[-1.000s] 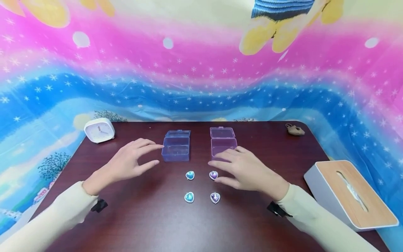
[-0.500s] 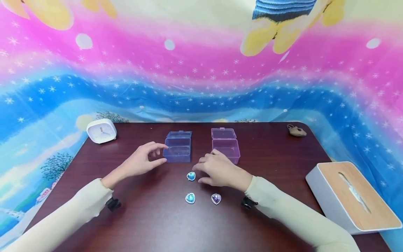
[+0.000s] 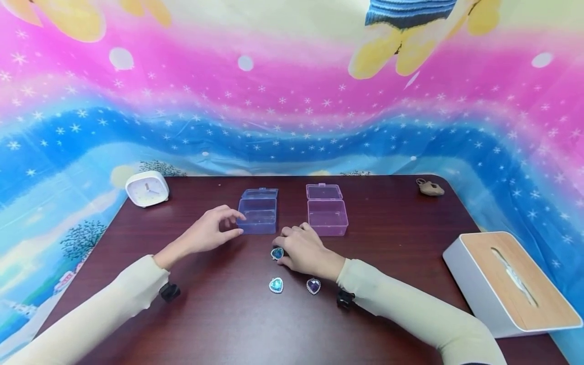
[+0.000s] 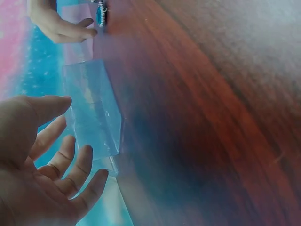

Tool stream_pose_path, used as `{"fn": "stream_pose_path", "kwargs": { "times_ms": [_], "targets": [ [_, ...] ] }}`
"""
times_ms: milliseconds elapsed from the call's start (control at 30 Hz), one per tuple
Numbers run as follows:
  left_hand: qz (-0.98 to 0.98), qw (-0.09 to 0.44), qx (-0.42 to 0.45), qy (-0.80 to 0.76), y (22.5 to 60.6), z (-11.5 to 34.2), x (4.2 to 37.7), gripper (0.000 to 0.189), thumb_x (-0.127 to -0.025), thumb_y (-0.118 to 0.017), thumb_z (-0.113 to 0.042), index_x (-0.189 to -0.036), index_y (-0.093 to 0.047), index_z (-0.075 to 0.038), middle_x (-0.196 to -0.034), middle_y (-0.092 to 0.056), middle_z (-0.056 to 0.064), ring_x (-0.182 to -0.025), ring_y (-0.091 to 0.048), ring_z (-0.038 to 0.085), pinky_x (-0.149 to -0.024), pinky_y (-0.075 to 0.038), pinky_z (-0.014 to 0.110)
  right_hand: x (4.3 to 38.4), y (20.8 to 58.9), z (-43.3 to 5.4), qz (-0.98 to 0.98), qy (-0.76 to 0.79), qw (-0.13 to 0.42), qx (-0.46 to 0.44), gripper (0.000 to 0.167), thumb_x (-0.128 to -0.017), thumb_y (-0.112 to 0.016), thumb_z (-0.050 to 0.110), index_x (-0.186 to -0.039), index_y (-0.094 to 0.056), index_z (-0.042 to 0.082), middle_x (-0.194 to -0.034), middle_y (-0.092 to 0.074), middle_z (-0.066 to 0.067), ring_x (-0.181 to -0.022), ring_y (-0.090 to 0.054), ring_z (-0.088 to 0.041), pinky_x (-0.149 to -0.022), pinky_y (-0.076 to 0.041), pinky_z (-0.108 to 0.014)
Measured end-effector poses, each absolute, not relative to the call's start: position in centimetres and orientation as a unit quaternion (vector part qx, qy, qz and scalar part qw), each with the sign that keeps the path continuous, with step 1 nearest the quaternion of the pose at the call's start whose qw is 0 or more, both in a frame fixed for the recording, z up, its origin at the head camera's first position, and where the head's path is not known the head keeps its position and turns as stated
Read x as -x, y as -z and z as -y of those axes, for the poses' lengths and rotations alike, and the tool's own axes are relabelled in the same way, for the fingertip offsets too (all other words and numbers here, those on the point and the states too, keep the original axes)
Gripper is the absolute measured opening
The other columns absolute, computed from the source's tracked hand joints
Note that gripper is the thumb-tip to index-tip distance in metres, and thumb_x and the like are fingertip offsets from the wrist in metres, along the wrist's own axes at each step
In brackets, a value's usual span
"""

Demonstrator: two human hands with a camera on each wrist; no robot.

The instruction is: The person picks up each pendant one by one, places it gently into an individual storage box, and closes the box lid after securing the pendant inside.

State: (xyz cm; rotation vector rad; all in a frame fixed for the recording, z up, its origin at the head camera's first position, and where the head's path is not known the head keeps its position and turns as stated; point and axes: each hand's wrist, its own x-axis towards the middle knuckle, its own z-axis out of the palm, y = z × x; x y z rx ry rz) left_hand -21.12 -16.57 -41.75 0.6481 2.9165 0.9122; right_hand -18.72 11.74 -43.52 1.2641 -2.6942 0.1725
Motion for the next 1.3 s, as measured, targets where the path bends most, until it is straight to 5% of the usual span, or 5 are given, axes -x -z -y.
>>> {"fn": "stream_pose_path", "kwargs": {
  "times_ms": [633,1300],
  "targets": [
    [-0.936,-0.013,-0.214,-0.278,42.3,16.6,21.2,0.014,-0.093,-0.076,-0.023,-0.107,-0.075,-0.020,-0.095,-0.064,0.000,-0.084,-0.058,0.013,-0.073,-0.048,0.032,19.2,43.9,-11.0,0.916,-0.123,0.007,-0.381,0.034,-0.087,-0.082,0.036,-0.117,-0.076,0.020,-0.101,-0.071,0.002,-0.094,-0.066,-0.015,-0.082,-0.039,-0.038],
    [-0.936,-0.007,-0.216,-0.276,42.8,16.5,21.2,0.014,-0.097,-0.069,-0.016,-0.110,-0.075,-0.016,-0.096,-0.067,-0.001,-0.086,-0.063,0.014,-0.077,-0.052,0.035,19.8,43.7,-10.8,0.918,-0.102,0.009,-0.383,0.026,-0.083,-0.080,0.038,-0.102,-0.077,0.020,-0.097,-0.072,0.006,-0.091,-0.066,-0.012,-0.082,-0.041,-0.036]
  ]
}}
